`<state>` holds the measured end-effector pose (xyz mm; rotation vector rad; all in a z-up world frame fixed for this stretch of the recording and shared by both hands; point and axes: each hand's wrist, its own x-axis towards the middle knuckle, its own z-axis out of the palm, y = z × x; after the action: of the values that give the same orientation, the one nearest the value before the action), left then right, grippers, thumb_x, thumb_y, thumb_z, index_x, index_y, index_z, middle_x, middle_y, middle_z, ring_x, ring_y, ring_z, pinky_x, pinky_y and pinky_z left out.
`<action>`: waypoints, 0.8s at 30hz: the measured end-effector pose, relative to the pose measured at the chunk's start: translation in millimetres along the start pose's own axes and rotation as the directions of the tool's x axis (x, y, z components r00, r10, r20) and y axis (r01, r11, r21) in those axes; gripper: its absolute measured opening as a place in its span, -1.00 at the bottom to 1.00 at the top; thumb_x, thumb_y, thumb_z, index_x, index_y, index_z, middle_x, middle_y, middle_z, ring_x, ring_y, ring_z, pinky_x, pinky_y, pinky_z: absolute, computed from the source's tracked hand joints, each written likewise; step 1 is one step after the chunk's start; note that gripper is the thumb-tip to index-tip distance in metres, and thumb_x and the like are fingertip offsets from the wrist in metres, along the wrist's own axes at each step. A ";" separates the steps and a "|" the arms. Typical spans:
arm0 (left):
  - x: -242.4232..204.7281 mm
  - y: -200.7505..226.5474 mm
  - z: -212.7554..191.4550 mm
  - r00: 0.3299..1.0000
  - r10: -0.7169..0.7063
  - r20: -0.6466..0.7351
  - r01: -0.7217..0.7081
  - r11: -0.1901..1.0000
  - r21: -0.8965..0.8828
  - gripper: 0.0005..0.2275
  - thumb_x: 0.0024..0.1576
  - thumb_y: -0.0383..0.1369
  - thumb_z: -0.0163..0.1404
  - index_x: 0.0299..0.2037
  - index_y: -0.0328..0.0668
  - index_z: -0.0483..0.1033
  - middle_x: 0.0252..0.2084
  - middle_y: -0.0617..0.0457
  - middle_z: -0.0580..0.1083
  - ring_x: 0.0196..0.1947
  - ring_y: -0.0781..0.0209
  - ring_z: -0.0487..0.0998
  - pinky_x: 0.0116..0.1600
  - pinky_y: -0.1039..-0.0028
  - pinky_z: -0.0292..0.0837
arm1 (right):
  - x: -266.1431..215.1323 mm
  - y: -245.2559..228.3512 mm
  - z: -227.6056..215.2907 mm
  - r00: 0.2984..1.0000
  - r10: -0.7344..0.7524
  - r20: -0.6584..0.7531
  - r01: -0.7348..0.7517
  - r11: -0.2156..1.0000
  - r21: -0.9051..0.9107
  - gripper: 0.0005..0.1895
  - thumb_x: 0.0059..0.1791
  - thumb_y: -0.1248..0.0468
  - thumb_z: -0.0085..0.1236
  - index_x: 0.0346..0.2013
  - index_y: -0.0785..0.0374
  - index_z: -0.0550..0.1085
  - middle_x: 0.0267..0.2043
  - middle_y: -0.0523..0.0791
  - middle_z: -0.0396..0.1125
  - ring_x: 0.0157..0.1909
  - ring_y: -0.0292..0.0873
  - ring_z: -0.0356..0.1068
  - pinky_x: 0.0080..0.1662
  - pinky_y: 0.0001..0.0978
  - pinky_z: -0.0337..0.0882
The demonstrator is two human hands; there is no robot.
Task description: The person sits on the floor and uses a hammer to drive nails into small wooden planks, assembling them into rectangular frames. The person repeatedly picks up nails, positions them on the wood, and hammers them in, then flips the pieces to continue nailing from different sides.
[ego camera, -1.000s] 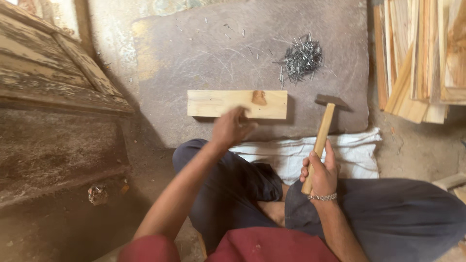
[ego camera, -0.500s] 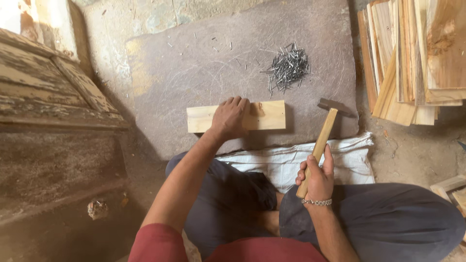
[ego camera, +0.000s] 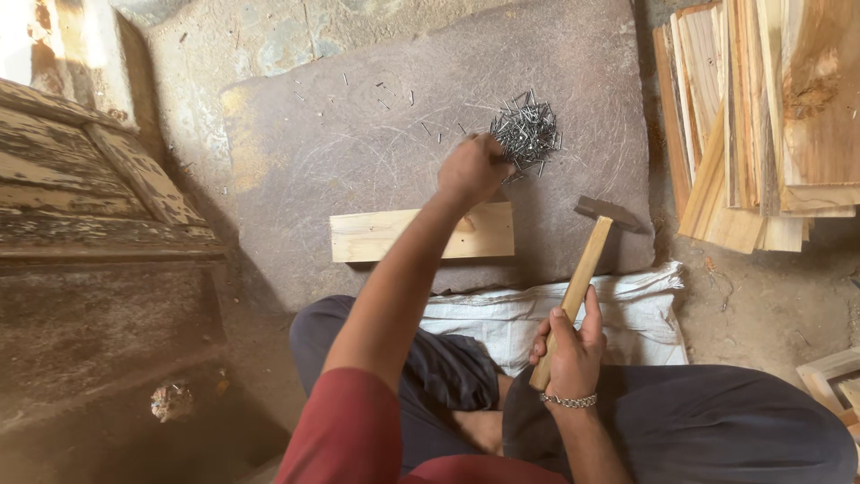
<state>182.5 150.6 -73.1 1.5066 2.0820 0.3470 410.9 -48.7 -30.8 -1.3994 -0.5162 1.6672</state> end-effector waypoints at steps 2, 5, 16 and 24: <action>4.8 3.2 9.3 0.995 0.058 -0.082 -0.055 0.997 0.048 -0.84 0.05 -0.29 0.18 -0.21 -0.10 0.61 -0.07 -0.05 0.53 -0.10 -0.04 0.59 0.02 0.16 0.49 | 2.2 2.2 -1.9 1.000 -0.001 -0.001 0.001 1.000 -0.008 -0.24 0.05 0.34 -0.03 0.54 0.12 0.01 -0.50 -0.13 0.24 -0.63 -0.31 0.21 -0.60 -0.44 0.28; 5.8 1.6 15.4 0.984 0.072 -0.162 -0.073 0.997 -0.004 -0.88 0.06 -0.28 0.17 -0.28 -0.07 0.65 -0.09 -0.05 0.56 -0.16 -0.05 0.61 -0.04 0.16 0.51 | 2.2 5.4 -3.5 1.000 -0.006 -0.007 0.006 1.000 -0.013 -0.24 0.06 0.33 -0.03 0.55 0.13 -0.01 -0.51 -0.13 0.25 -0.64 -0.31 0.21 -0.60 -0.44 0.28; -4.4 -17.5 -7.7 0.978 -0.055 -0.199 -0.001 0.963 -0.271 -0.86 0.11 -0.21 0.17 -0.22 0.03 0.71 -0.34 0.04 0.64 -0.38 0.12 0.65 -0.17 0.30 0.54 | 2.9 16.3 -5.1 0.999 -0.043 0.029 0.044 0.998 -0.050 -0.25 0.09 0.33 -0.06 0.57 0.11 -0.03 -0.47 -0.13 0.26 -0.59 -0.34 0.23 -0.56 -0.46 0.31; -43.2 -68.6 -14.7 0.982 -0.156 -0.105 -0.003 0.548 -0.836 -0.87 0.11 -0.37 0.20 -0.32 -0.31 0.66 -0.44 0.05 0.58 -0.49 0.39 0.52 -0.38 0.53 0.50 | 14.8 48.3 -11.7 0.989 -0.140 -0.054 0.104 0.899 -0.424 -0.19 0.02 0.33 0.06 0.53 0.20 -0.03 -0.24 -0.09 0.37 -0.33 -0.25 0.39 -0.36 -0.33 0.48</action>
<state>129.5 88.4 -83.6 0.7870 1.6447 1.2736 405.0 -64.8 -79.8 -1.6971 -0.9393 1.4394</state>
